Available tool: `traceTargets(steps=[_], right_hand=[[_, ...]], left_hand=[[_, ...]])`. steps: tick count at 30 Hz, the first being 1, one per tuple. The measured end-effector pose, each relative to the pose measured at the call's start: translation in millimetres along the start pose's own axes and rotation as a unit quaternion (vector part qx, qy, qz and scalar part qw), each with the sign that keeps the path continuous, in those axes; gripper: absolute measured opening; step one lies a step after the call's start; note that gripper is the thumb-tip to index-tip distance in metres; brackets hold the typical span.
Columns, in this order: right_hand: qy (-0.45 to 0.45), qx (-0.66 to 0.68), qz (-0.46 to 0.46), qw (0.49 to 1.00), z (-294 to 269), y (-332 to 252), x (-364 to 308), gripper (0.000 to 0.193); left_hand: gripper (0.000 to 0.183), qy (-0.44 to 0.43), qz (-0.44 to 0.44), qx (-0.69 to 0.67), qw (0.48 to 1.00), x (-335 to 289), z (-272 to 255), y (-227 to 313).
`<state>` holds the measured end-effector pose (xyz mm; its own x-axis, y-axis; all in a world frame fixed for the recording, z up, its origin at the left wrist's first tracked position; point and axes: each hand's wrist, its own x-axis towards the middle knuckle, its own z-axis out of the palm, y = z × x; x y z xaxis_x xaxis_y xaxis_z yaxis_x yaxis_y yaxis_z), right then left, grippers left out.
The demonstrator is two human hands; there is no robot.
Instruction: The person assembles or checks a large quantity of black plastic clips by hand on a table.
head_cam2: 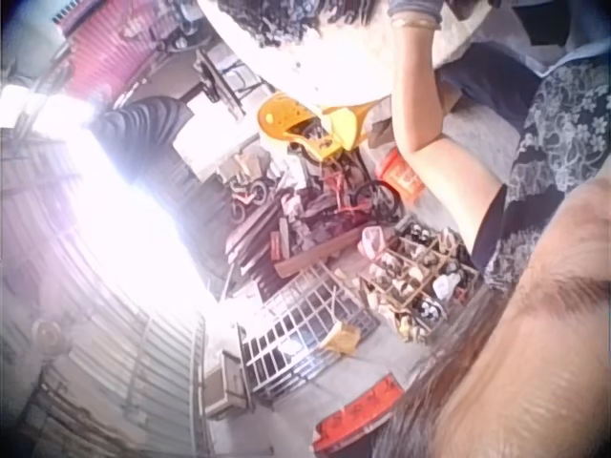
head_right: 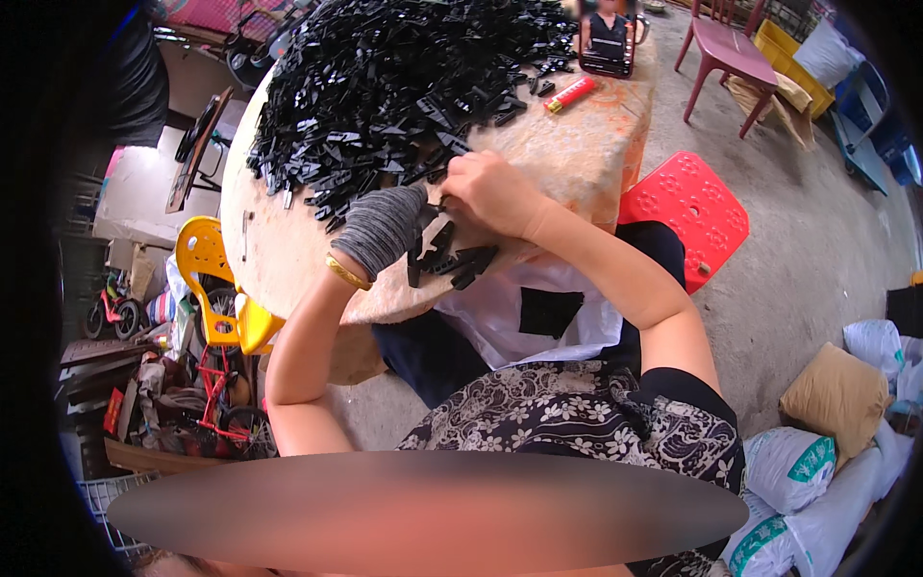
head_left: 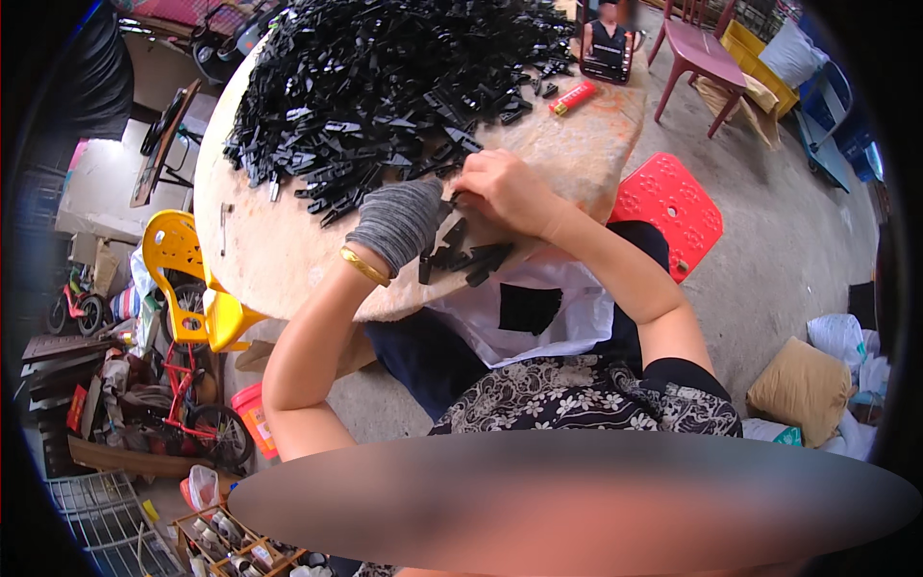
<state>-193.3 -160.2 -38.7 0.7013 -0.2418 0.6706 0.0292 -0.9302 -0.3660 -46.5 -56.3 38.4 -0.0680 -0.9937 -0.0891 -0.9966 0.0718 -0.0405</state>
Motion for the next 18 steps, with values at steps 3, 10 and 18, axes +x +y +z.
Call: traceTargets(steps=[3,10,18], right_hand=[[-0.004,-0.019,-0.043,0.999,3,-10,5,0.010],[-0.007,-0.075,0.024,0.997,-2,-1,-5,0.009],[-0.016,-0.037,-0.009,0.999,-3,-4,1,0.007]], left_hand=[[0.025,-0.021,0.003,-0.030,0.999,7,2,-3],[0.024,-0.086,0.014,0.014,0.996,26,-7,4],[0.025,-0.043,0.055,0.001,0.998,24,12,-6]])
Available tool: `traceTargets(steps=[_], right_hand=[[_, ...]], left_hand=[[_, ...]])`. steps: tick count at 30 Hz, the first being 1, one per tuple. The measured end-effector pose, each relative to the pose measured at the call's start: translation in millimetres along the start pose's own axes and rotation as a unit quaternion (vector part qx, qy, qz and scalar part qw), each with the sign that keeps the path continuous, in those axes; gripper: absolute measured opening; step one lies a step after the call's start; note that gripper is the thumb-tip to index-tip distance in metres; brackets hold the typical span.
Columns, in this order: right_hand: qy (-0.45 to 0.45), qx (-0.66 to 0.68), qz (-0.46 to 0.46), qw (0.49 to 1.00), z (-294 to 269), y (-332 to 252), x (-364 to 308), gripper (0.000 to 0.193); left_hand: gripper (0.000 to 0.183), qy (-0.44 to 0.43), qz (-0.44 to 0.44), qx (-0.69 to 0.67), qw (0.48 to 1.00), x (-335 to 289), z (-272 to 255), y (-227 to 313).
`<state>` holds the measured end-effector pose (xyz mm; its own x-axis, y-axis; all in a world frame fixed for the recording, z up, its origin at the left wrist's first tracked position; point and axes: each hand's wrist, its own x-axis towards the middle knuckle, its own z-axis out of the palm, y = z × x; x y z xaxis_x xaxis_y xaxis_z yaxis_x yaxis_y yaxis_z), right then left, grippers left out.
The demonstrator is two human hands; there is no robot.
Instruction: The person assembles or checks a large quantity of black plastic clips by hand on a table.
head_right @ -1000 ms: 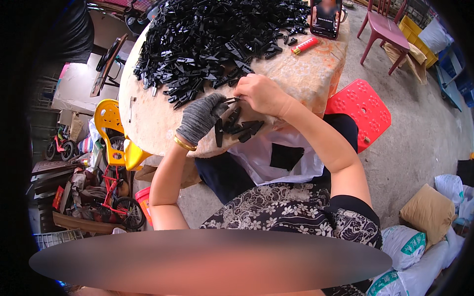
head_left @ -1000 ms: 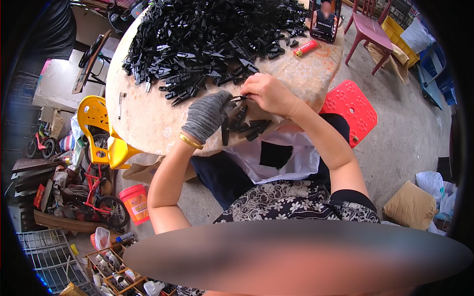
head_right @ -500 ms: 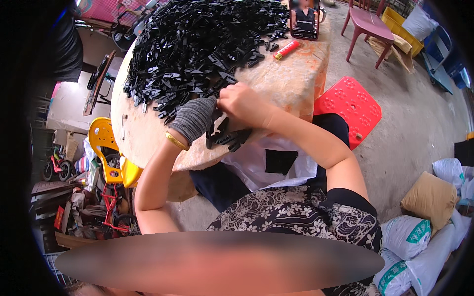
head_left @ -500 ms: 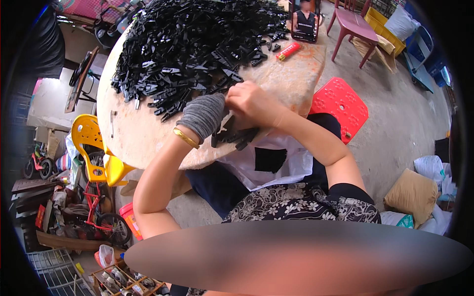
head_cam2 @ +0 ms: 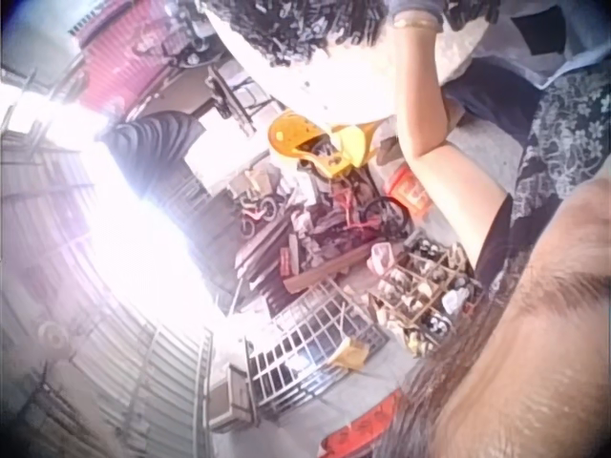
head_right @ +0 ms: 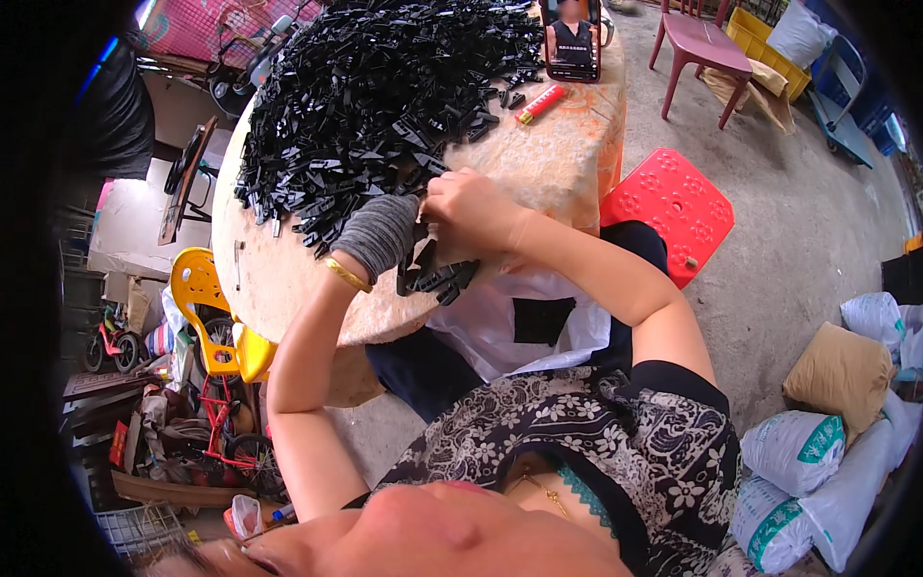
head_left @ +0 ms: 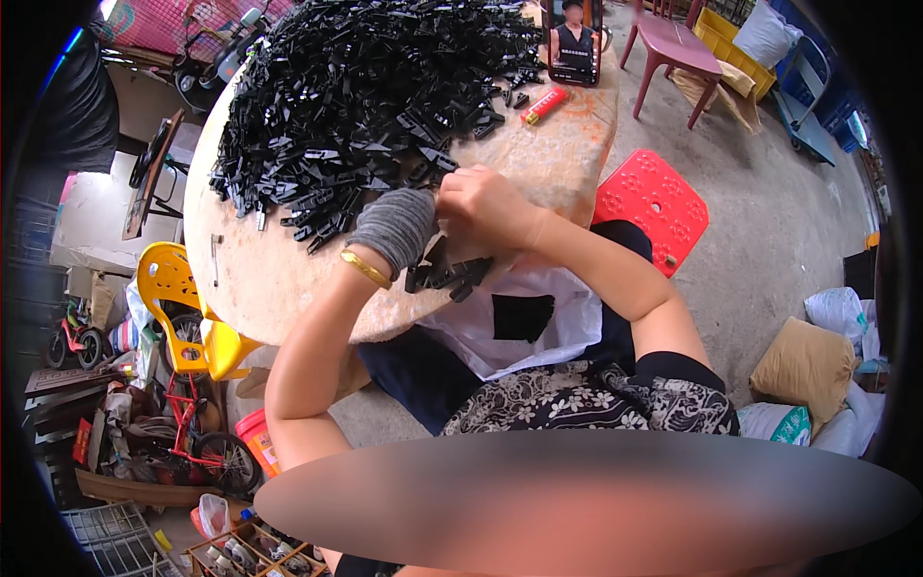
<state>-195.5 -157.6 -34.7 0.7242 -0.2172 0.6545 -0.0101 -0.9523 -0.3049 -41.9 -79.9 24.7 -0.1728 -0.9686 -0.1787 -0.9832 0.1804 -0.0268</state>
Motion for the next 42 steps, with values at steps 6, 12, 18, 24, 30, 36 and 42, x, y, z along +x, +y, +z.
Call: traceTargets(steps=[6,12,18,24,30,36,42], right_hand=[[-0.021,0.254,0.082,0.964,-1,13,-4,0.019],[-0.113,0.327,0.157,0.925,2,2,13,0.014],[-0.174,0.333,0.123,0.919,-8,5,10,0.013],[-0.040,0.199,0.102,0.974,4,11,14,0.014],[-0.038,-0.141,-0.001,0.989,23,7,25,0.011],[-0.067,-0.094,0.079,0.990,13,-1,25,0.009],[-0.097,-0.088,0.150,0.980,10,-2,19,0.009]], left_hand=[[0.038,0.081,-0.049,-0.144,0.985,-23,11,-2],[0.059,0.125,-0.081,-0.324,0.934,-46,35,7],[0.038,0.347,-0.037,-0.224,0.910,-41,42,10],[0.029,0.320,-0.149,-0.139,0.925,-8,44,-16],[0.028,0.182,-0.205,-0.099,0.956,10,33,-19],[0.029,0.116,-0.217,-0.065,0.967,-9,18,-8],[0.022,0.106,-0.140,-0.090,0.980,-26,18,-2]])
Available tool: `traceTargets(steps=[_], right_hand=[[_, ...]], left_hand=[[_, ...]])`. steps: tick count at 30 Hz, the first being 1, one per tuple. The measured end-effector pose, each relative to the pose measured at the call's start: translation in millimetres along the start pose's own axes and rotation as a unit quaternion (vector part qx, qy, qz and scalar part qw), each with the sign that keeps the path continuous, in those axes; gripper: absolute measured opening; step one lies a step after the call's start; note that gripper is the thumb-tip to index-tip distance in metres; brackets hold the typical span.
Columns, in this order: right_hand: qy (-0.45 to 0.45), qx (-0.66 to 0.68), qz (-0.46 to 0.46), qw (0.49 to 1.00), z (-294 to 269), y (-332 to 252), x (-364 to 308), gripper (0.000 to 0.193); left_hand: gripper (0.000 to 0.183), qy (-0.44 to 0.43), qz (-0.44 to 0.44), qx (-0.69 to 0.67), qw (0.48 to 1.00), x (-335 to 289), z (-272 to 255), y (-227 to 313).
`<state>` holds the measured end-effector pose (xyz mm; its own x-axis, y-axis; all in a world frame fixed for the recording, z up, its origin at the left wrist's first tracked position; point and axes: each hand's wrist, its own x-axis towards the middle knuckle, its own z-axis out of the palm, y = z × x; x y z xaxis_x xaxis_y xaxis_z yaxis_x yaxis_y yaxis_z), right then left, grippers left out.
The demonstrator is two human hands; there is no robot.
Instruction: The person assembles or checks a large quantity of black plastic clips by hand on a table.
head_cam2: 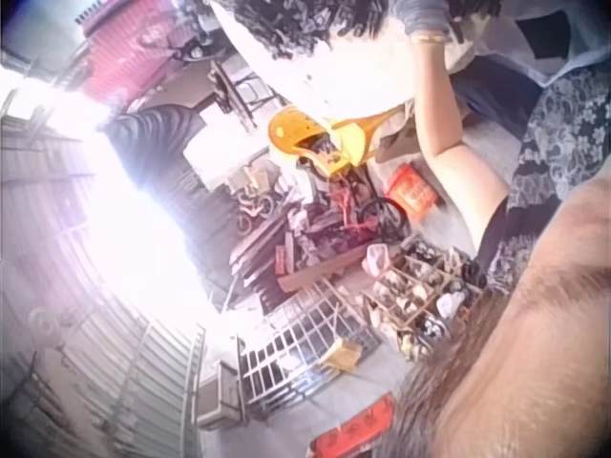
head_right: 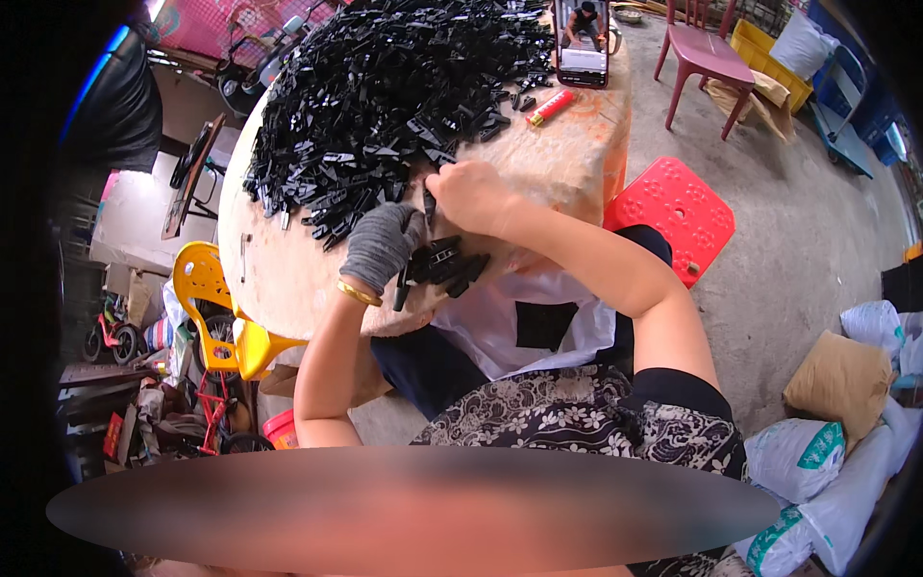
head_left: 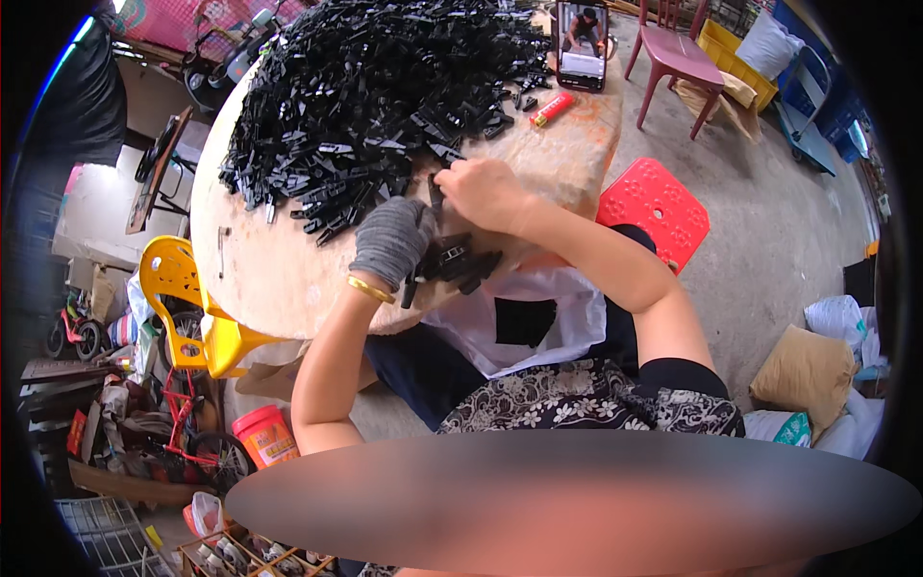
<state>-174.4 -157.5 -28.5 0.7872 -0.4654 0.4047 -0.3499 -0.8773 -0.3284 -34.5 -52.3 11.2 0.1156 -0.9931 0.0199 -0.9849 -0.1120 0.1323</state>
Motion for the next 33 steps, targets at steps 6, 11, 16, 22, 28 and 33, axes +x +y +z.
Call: traceTargets(steps=[6,11,16,22,28,33], right_hand=[[-0.018,0.053,-0.031,0.998,-20,10,-14,0.017],[-0.006,0.077,-0.061,0.995,-14,16,-16,0.013],[0.032,0.092,-0.076,0.992,-13,17,-16,0.008],[0.091,0.158,-0.105,0.978,-4,23,-20,0.017],[0.030,0.159,-0.100,0.982,-14,18,-22,0.019],[0.031,0.222,-0.086,0.971,-11,21,-22,0.020]], left_hand=[[0.033,0.058,0.070,0.045,0.995,11,-9,-4],[0.035,0.065,0.180,0.075,0.979,20,5,-21],[0.032,0.113,0.230,0.118,0.959,20,3,-24],[0.027,0.189,0.162,0.004,0.968,3,11,-21],[0.030,0.148,0.122,-0.108,0.975,-9,8,-16],[0.031,0.013,-0.015,-0.078,0.997,-14,-5,8]])
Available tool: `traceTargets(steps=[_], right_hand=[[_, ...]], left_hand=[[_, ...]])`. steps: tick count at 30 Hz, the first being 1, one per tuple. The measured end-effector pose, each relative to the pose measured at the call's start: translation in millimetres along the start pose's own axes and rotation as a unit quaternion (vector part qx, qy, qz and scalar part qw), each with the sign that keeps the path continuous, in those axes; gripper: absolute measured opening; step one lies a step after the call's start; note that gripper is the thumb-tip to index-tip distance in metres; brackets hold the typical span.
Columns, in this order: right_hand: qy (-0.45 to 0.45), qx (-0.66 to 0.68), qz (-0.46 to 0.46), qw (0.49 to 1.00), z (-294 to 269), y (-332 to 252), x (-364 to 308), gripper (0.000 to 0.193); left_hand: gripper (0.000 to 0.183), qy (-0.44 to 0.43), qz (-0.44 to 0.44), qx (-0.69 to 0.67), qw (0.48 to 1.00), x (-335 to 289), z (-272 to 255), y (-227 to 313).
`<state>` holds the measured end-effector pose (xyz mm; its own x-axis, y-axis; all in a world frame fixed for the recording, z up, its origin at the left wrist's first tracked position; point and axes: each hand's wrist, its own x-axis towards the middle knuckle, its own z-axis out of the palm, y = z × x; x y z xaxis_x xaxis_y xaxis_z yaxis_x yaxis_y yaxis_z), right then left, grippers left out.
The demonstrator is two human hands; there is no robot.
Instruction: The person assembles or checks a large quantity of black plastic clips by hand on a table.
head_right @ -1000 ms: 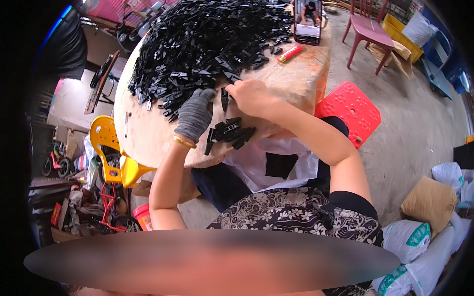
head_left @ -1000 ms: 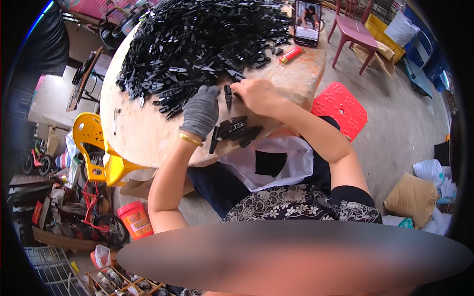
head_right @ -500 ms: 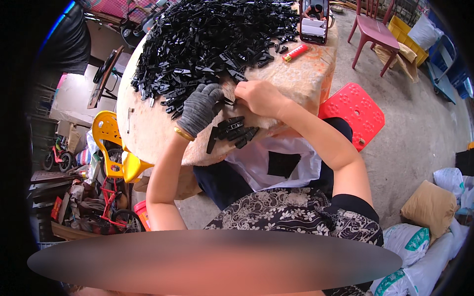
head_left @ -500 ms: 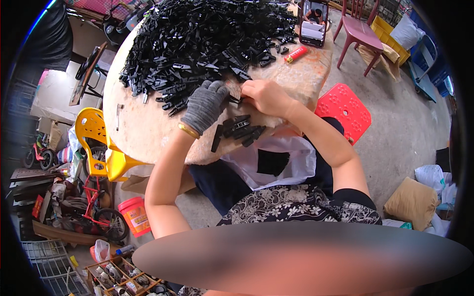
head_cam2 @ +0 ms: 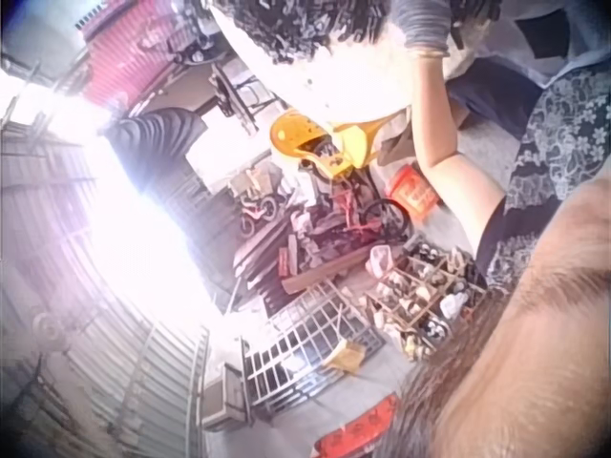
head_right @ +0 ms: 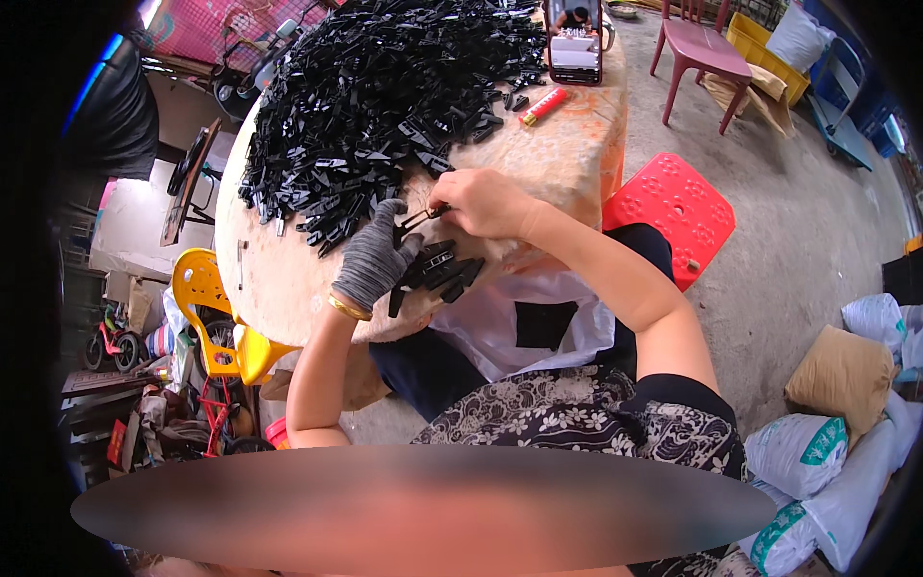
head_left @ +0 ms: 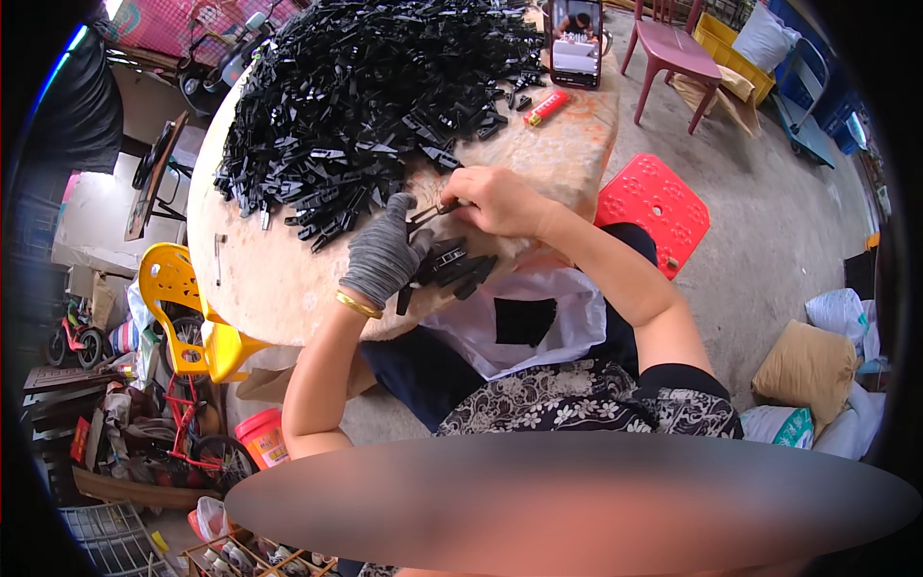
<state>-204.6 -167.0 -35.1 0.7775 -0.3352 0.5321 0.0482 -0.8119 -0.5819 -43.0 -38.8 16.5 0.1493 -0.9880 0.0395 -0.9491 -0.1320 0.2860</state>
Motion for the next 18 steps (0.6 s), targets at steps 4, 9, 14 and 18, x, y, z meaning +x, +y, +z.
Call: traceTargets(steps=[4,9,14,18], right_hand=[[0.054,0.019,-0.023,0.998,7,5,2,0.022],[0.028,0.021,-0.008,0.999,2,6,-1,0.015],[0.028,0.019,-0.017,0.999,6,8,0,0.011],[0.027,0.008,-0.030,0.999,5,7,0,0.012]], left_hand=[[0.025,0.067,0.080,-0.061,0.993,2,13,-21],[0.022,0.041,0.082,-0.074,0.993,5,5,-16],[0.023,0.033,0.118,-0.026,0.992,3,2,-11],[0.022,0.008,0.108,0.011,0.994,4,-1,-7]])
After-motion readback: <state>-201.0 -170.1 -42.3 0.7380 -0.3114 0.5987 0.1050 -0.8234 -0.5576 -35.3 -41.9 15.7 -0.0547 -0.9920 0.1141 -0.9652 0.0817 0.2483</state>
